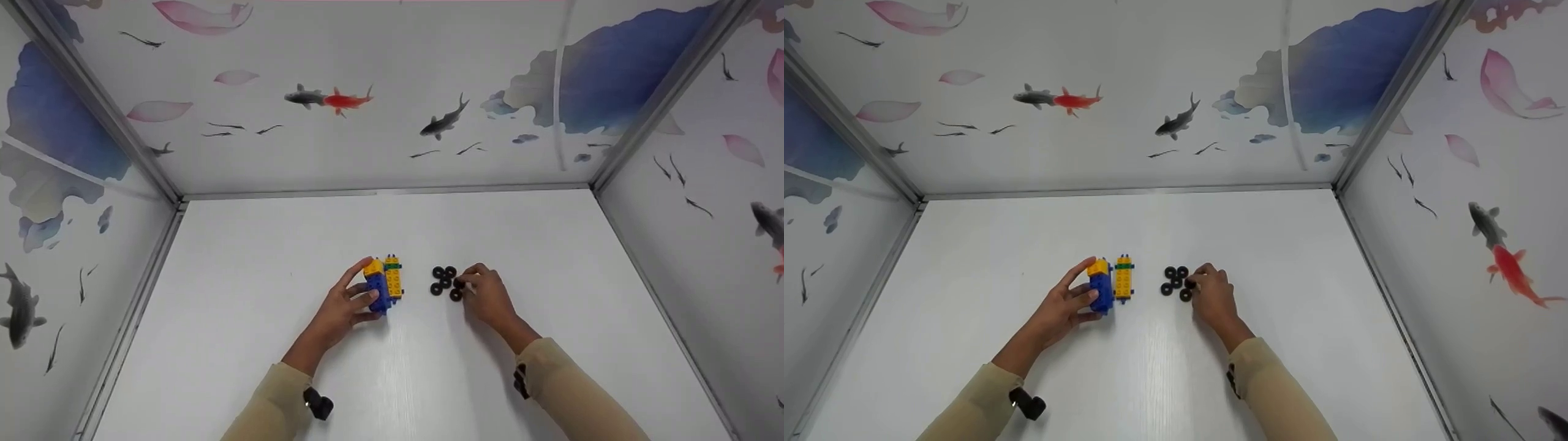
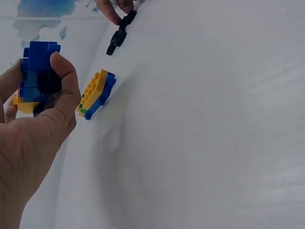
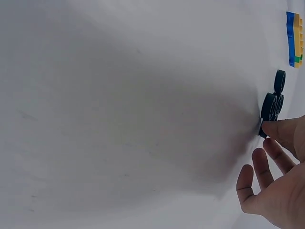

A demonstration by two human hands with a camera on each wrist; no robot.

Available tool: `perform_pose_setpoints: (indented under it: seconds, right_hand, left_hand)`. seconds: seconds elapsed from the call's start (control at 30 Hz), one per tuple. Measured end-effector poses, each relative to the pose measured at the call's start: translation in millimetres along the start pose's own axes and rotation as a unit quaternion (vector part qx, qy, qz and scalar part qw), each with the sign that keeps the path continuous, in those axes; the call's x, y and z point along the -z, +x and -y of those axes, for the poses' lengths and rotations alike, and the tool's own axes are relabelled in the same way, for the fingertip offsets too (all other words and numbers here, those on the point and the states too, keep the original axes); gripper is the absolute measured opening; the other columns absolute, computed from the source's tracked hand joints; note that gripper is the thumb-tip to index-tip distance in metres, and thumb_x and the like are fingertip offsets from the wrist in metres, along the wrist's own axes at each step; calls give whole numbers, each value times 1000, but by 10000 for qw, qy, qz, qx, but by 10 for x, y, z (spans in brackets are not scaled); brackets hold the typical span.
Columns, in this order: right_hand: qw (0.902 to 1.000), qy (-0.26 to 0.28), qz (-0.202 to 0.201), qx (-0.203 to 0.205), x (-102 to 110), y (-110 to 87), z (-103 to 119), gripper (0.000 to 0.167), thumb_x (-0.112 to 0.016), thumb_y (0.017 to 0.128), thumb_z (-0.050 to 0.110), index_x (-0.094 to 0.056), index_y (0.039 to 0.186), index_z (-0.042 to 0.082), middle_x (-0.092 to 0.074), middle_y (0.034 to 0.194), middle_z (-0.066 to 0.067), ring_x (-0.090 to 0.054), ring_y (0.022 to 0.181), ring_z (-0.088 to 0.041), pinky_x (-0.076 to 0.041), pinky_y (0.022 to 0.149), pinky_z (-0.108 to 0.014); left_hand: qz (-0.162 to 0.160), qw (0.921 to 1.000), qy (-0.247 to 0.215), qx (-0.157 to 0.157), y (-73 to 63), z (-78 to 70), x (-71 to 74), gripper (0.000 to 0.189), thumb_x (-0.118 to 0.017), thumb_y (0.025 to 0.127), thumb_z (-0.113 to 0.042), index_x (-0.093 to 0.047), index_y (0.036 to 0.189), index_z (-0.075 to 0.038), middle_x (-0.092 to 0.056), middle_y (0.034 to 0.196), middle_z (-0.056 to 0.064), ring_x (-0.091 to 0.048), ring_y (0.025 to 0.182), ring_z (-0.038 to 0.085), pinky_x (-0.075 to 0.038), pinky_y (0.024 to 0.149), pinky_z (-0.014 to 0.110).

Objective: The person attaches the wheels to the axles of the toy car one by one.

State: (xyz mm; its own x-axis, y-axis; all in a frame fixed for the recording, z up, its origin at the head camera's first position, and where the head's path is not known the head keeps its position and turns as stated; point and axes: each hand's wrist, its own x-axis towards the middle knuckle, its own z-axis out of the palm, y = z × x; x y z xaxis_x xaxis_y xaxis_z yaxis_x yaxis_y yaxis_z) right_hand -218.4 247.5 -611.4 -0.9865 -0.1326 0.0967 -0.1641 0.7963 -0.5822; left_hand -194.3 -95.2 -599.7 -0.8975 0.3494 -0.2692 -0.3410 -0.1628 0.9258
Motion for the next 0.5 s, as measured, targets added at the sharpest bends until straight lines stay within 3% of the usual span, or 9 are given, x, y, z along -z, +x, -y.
perform_pose_setpoints:
  seconds: [0.23, 0.5]
  right_hand:
    - [9999, -78, -45, -131, 7, -7, -15, 18, -79, 98, 0, -84, 116, 1, -73, 125, -15, -64, 112, -36, -61, 96, -50]
    - [9996, 96, -74, -273, 26, -8, -47, 13, -83, 97, 5, -84, 110, 4, -77, 120, -13, -65, 114, -37, -57, 106, -54]
  left_hand:
    - [-20, 9997, -234, 52, -1, -7, -4, 88, -80, 105, -22, -28, 174, -41, -47, 163, 26, -68, 133, 37, -66, 103, 46]
    - [-53, 9997, -207, 78, -11, 0, -5, 87, -79, 105, -23, -28, 174, -35, -51, 160, 25, -69, 132, 36, -65, 105, 47]
